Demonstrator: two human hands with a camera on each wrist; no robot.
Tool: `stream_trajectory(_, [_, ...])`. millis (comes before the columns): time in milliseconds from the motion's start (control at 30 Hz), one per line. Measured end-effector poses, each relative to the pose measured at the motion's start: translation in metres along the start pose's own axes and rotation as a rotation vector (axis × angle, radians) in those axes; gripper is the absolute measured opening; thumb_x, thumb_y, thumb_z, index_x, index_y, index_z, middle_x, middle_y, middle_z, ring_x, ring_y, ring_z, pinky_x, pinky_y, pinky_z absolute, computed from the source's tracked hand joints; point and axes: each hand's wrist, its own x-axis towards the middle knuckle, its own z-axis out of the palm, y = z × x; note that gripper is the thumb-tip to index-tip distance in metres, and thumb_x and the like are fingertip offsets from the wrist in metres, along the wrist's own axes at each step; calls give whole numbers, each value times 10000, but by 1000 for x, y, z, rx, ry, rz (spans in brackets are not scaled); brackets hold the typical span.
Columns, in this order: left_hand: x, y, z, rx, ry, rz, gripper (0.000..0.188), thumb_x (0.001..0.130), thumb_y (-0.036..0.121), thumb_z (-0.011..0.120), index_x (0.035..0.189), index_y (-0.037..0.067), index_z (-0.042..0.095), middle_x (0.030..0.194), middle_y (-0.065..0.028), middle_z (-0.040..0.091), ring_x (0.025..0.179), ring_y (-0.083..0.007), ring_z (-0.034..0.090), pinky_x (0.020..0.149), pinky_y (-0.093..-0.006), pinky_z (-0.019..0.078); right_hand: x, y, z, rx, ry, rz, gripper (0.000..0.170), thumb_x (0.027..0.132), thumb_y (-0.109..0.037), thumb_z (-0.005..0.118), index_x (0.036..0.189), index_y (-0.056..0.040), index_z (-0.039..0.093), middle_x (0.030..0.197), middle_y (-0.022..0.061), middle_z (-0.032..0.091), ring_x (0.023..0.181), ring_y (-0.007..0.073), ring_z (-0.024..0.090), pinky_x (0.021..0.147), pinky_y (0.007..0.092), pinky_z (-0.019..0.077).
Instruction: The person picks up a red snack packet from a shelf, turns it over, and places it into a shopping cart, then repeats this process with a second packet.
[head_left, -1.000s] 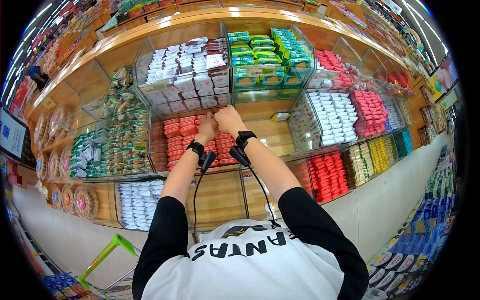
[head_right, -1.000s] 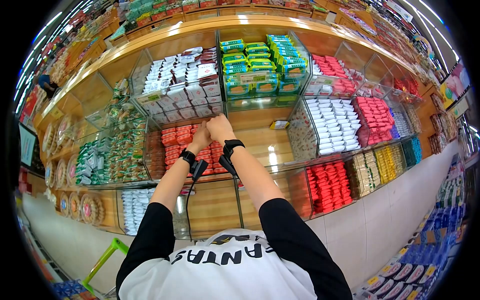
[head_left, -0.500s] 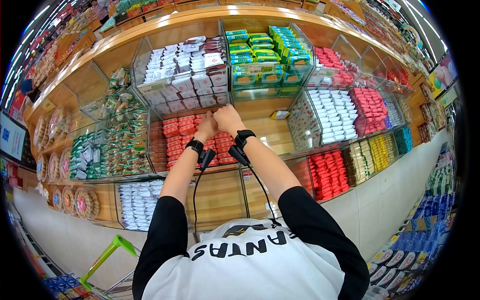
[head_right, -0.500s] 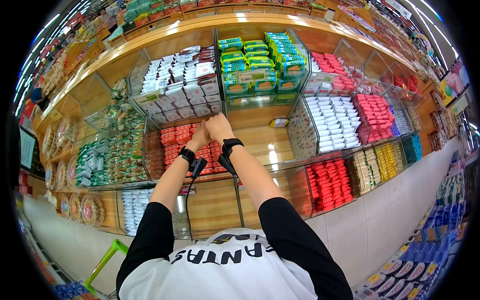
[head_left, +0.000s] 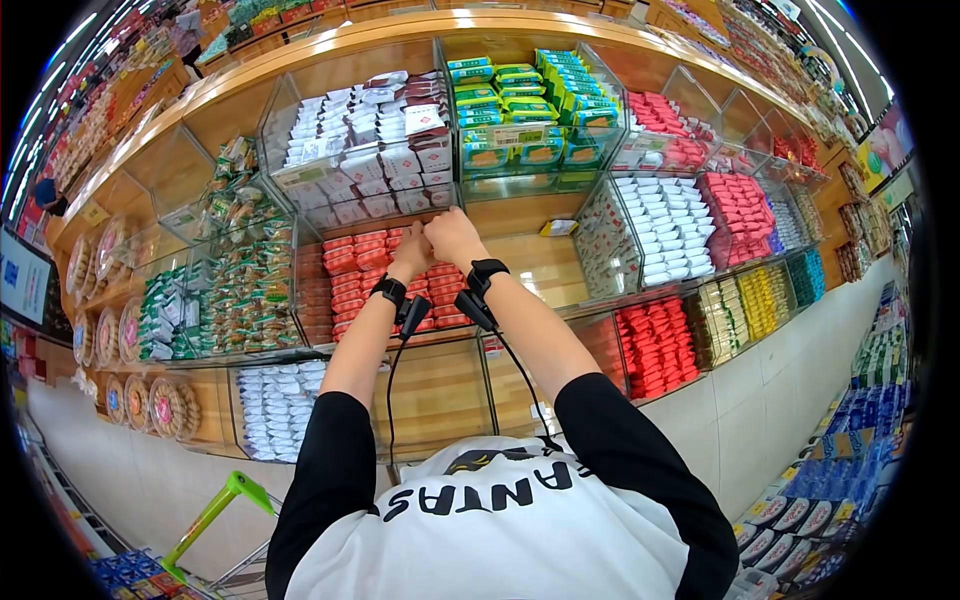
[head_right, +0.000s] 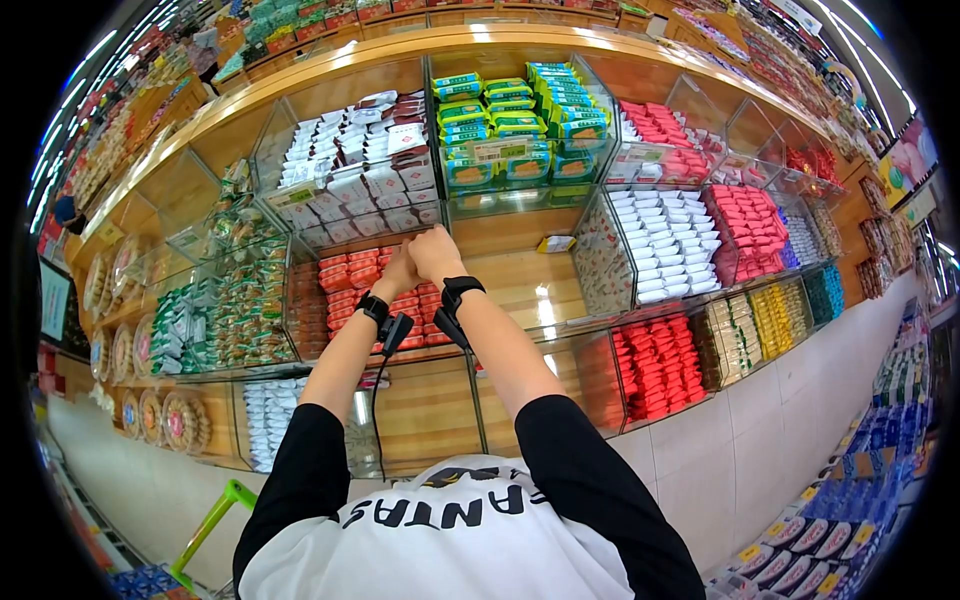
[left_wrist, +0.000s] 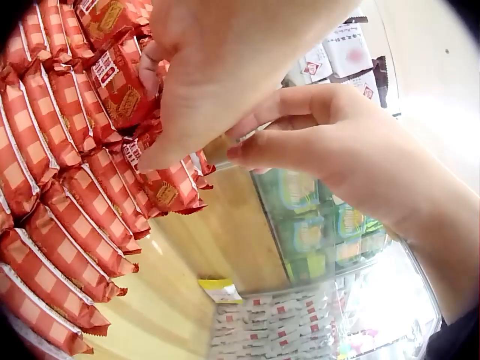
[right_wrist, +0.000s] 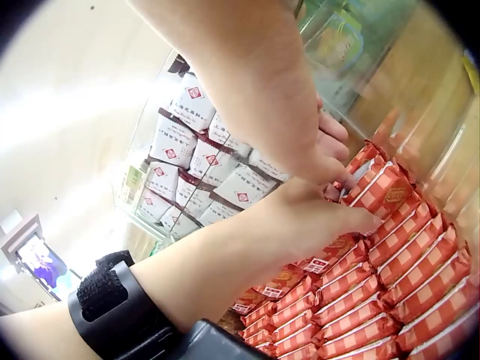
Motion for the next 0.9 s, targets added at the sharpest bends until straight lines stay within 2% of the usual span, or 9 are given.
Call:
stream_trajectory(200, [-6, 8, -7, -18, 7, -51, 416, 657, 217, 637, 1013, 51, 498, 1054, -172, 378, 973, -385, 355, 770, -449, 405, 0, -1, -1, -7, -16, 13, 63, 645, -144, 593, 674, -97, 624, 706, 69, 620, 719, 203, 591, 735, 315, 385])
stream_trajectory(267, [-6, 9, -5, -51, 65, -64, 374, 666, 200, 626, 989, 53, 510, 1040, -167, 395, 960, -387, 363, 760, -457, 401, 0, 1, 1, -4, -6, 14, 58, 643, -142, 593, 665, -97, 624, 704, 70, 620, 718, 202, 591, 733, 315, 385])
stream_trajectory(333, [-5, 8, -7, -61, 61, -47, 361, 667, 192, 622, 982, 53, 513, 1025, -163, 406, 951, -387, 371, 754, -462, 397, 0, 1, 2, 13, 34, -2, 68, 618, -154, 591, 629, -91, 613, 662, 83, 607, 701, 218, 585, 696, 324, 393])
stream_trajectory(500, [-5, 2, -3, -65, 83, 2, 349, 666, 178, 620, 975, 53, 515, 986, -154, 429, 914, -383, 394, 737, -472, 389, 2, 2, 7, 30, 63, -7, 65, 612, -157, 602, 635, -97, 611, 659, 78, 604, 699, 217, 584, 702, 325, 396])
stream_trajectory(567, [-6, 4, -3, -102, 170, 13, 361, 657, 181, 630, 977, 58, 515, 974, -152, 433, 895, -382, 403, 729, -472, 389, 2, 2, 10, 36, 87, -4, 66, 610, -159, 606, 639, -100, 610, 656, 76, 603, 695, 217, 584, 704, 324, 397])
stream_trajectory(700, [-1, -10, 8, -82, 130, 67, 388, 645, 189, 643, 985, 58, 510, 975, -147, 434, 896, -378, 405, 735, -461, 395, 1, 1, 3, 7, 37, 1, 77, 606, -161, 611, 656, -101, 607, 654, 75, 602, 692, 214, 583, 704, 324, 397])
stream_trajectory(900, [-7, 5, -4, -52, 103, -3, 431, 612, 226, 676, 979, 63, 518, 990, -138, 426, 918, -367, 401, 742, -445, 404, 0, 1, 2, 25, 31, -2, 62, 618, -149, 603, 657, -104, 619, 676, 72, 611, 700, 208, 587, 705, 316, 395])
